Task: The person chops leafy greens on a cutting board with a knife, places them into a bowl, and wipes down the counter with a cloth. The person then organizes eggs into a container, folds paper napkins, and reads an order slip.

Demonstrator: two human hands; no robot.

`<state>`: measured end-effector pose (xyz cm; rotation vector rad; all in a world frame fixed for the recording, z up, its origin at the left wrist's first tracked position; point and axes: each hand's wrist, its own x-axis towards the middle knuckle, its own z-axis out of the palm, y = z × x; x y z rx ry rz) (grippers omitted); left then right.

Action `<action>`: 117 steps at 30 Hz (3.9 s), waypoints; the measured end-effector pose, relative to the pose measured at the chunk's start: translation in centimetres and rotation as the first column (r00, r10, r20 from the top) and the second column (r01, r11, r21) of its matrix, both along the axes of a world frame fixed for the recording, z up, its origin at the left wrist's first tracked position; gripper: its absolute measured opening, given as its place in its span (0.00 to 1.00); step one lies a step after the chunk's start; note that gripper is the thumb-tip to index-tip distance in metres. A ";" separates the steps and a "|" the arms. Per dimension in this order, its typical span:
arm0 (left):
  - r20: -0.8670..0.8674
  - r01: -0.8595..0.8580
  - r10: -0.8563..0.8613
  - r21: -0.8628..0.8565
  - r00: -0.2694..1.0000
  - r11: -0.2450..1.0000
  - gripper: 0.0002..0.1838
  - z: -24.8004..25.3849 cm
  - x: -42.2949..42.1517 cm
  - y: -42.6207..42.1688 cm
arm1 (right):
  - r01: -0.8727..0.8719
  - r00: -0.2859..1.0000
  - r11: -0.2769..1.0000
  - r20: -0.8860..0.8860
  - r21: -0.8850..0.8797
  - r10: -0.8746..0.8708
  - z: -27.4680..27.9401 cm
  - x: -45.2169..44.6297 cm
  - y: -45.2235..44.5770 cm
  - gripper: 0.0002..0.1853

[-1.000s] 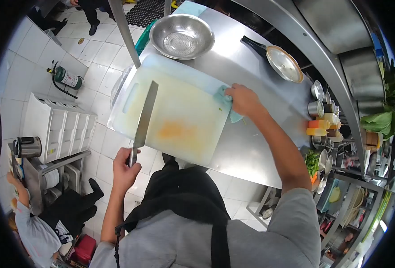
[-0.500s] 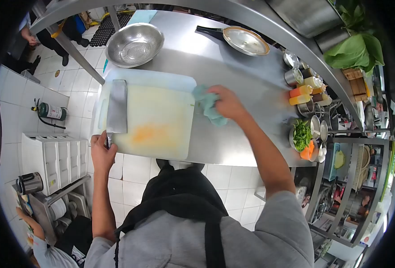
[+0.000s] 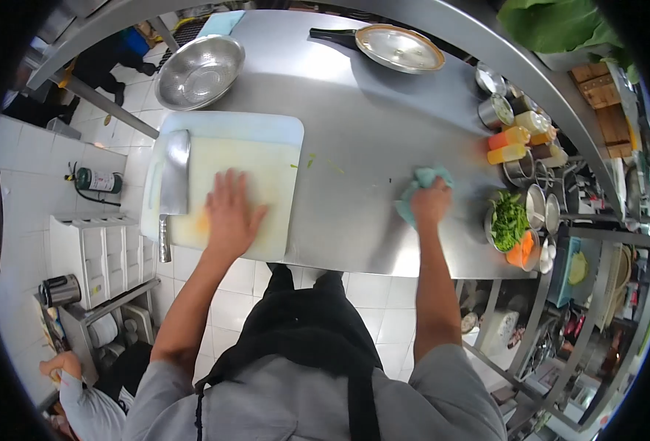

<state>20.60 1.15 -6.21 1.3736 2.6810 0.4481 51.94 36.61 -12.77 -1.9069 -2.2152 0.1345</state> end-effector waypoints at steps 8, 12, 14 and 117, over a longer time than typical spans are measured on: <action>0.011 0.236 -0.237 -0.105 0.972 0.966 0.51 -0.3 6.4 9.7 | -0.739 0.653 0.662 -0.373 -0.125 0.659 3.2 -15.6 -5.1 0.26; 0.188 0.230 -0.275 0.231 0.943 0.945 0.41 1.1 11.4 6.8 | -0.728 0.563 0.686 -0.561 0.011 0.607 6.5 -12.4 0.2 0.25; 0.247 0.177 -0.262 0.321 0.933 0.931 0.36 -0.1 13.7 4.8 | -0.668 0.595 0.738 -0.532 0.089 0.603 7.6 -9.0 4.1 0.26; 0.759 -0.346 0.313 -0.568 -0.571 0.746 0.12 -13.2 24.5 -21.7 | -0.253 0.967 0.938 -0.034 -0.237 0.252 3.8 16.8 -12.1 0.35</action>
